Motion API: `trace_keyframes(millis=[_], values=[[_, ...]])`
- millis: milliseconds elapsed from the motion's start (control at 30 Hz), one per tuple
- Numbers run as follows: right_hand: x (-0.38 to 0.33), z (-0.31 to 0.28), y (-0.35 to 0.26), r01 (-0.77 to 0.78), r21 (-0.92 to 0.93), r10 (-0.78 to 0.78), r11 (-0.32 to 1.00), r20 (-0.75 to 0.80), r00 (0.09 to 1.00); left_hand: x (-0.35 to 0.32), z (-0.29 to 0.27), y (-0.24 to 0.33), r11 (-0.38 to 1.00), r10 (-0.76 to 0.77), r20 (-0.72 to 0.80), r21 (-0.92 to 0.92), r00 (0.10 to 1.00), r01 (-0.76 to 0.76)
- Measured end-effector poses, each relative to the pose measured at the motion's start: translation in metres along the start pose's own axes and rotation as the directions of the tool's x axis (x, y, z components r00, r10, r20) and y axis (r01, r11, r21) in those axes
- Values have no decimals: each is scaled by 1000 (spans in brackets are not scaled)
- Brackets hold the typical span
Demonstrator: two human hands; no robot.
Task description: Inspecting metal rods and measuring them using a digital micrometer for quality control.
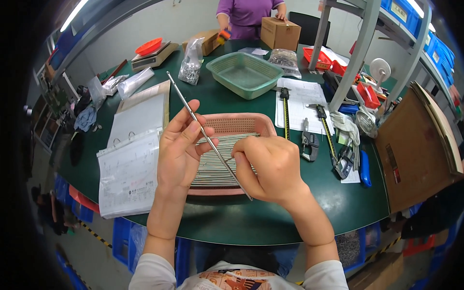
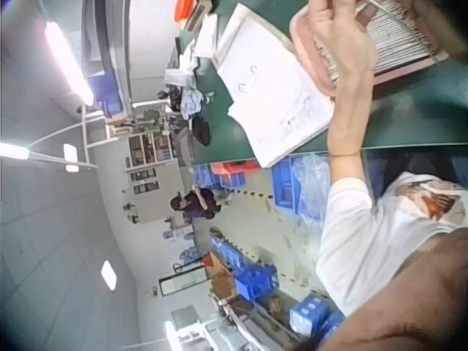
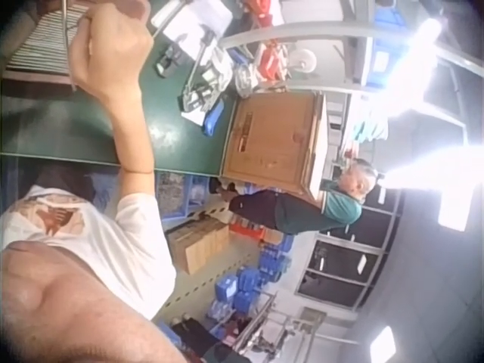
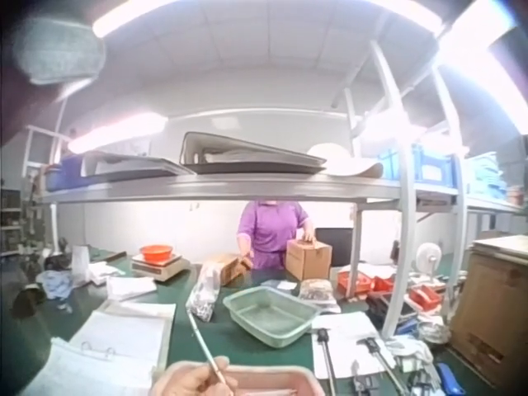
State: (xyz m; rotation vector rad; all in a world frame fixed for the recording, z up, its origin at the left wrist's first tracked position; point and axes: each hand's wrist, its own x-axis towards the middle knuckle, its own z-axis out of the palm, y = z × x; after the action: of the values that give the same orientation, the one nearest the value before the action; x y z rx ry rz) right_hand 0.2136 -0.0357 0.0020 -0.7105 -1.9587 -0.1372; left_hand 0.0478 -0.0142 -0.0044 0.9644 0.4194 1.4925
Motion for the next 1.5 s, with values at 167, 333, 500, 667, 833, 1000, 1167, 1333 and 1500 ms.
trace_keyframes(millis=[167,333,500,667,833,1000,1167,1333,1500], values=[[0,2,0,-9,3,9,1000,0,1000,0,-1,1,1000,19,-27,-1,999,-19],[-1,2,0,7,-1,-7,1000,-21,1000,0,2,-1,1000,1,-53,0,999,-1],[1,5,-4,20,-74,-21,997,-19,1000,-2,-1,0,999,3,-126,36,992,2],[0,10,-4,34,-40,-32,999,50,998,0,-3,2,999,-42,-85,-28,996,40],[1,2,-3,29,-96,-29,995,9,1000,1,-1,3,992,80,-102,103,991,-70],[4,-23,4,41,-77,-59,996,-242,969,11,-8,-8,636,450,136,644,883,-424],[1,-36,3,3,13,1,1000,-302,953,48,-32,-47,53,129,578,807,806,-588],[5,-40,3,20,8,-16,1000,-344,939,74,-95,-90,-318,-218,564,730,796,-605],[4,-46,4,12,28,-1,1000,-374,927,66,-88,-87,-358,-230,514,745,826,-563]])
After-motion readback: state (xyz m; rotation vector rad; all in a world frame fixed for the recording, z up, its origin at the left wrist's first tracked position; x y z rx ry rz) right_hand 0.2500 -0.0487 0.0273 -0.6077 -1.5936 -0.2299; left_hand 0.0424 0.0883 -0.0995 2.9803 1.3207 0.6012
